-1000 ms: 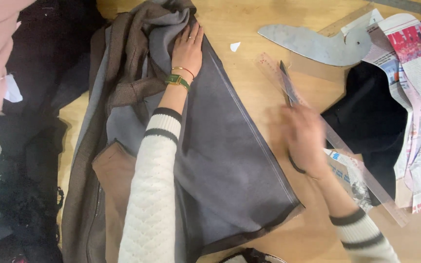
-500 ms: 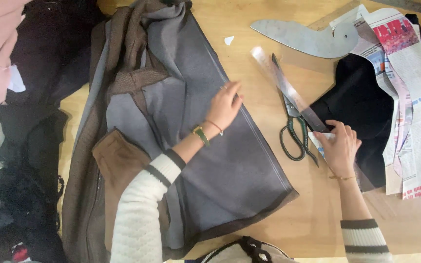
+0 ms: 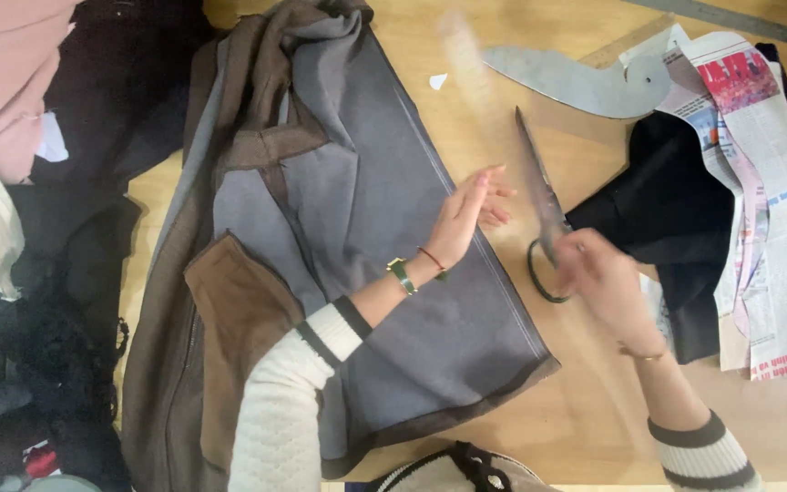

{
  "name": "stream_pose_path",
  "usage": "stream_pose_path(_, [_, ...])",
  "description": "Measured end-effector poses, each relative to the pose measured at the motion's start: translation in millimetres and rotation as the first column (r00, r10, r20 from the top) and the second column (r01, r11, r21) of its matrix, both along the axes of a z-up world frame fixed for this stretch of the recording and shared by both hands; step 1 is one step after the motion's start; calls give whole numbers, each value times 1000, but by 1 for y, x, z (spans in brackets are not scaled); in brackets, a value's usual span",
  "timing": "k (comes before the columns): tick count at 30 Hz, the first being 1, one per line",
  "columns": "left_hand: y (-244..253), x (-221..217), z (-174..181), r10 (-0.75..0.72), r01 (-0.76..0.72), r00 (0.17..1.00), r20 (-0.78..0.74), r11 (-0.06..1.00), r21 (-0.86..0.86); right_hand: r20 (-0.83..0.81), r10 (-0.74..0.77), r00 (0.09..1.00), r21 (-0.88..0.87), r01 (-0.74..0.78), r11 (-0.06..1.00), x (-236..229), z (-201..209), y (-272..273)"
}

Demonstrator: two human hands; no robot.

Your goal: The person measures a gray and brown jacket on a wooden table using a ruler and chalk, then cuts the fabric along the marked lines using shears.

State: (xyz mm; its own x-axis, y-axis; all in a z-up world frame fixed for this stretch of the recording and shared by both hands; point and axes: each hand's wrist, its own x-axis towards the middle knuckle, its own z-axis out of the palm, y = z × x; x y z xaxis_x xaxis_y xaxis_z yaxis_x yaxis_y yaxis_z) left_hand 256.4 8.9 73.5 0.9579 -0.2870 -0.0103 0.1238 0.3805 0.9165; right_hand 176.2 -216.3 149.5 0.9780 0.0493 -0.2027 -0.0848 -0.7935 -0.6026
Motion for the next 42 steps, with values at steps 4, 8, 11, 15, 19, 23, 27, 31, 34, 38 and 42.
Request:
stream_pose_path(4, [7, 18, -40, 311, -307, 943, -117, 950, 48, -121, 149, 981, 105, -137, 985, 20, 3, 63])
stream_pose_path(8, [54, 62, -88, 451, -388, 888, -94, 842, 374, -381, 367, 849, 329, -246, 912, 70, -13, 93])
stream_pose_path(11, [79, 92, -88, 415, -329, 907, -74, 806, 493, -230, 295, 927, 85, -282, 956, 151, -76, 101])
stream_pose_path(15, [83, 108, -73, 422, -319, 905, -52, 755, 573, 303, 123, 945, 45, -143, 989, 262, -121, 120])
stream_pose_path(19, [80, 121, -70, 432, -302, 896, -106, 766, 567, 278, 82, 957, 26, -93, 995, 302, -138, 140])
stream_pose_path(23, [78, 133, -65, 423, -244, 883, -202, 783, 573, 204, 16, 979, 60, -29, 998, 300, -119, 152])
stream_pose_path(27, [78, 138, -44, 396, -162, 874, -283, 785, 597, 154, -26, 988, 108, 9, 994, 294, -100, 158])
stream_pose_path(31, [80, 141, -46, 374, -143, 885, -279, 787, 600, 122, -33, 992, 212, 6, 977, 293, -90, 168])
stream_pose_path(34, [82, 143, -51, 347, -128, 904, -251, 778, 616, -8, -55, 998, 364, 54, 930, 302, -86, 180])
stream_pose_path(38, [83, 148, -51, 352, -102, 896, -272, 758, 644, -92, -18, 996, 430, 56, 901, 328, -92, 196])
stream_pose_path(42, [83, 152, -66, 369, -98, 899, -237, 696, 711, -65, 31, 997, 416, -1, 909, 344, -93, 208])
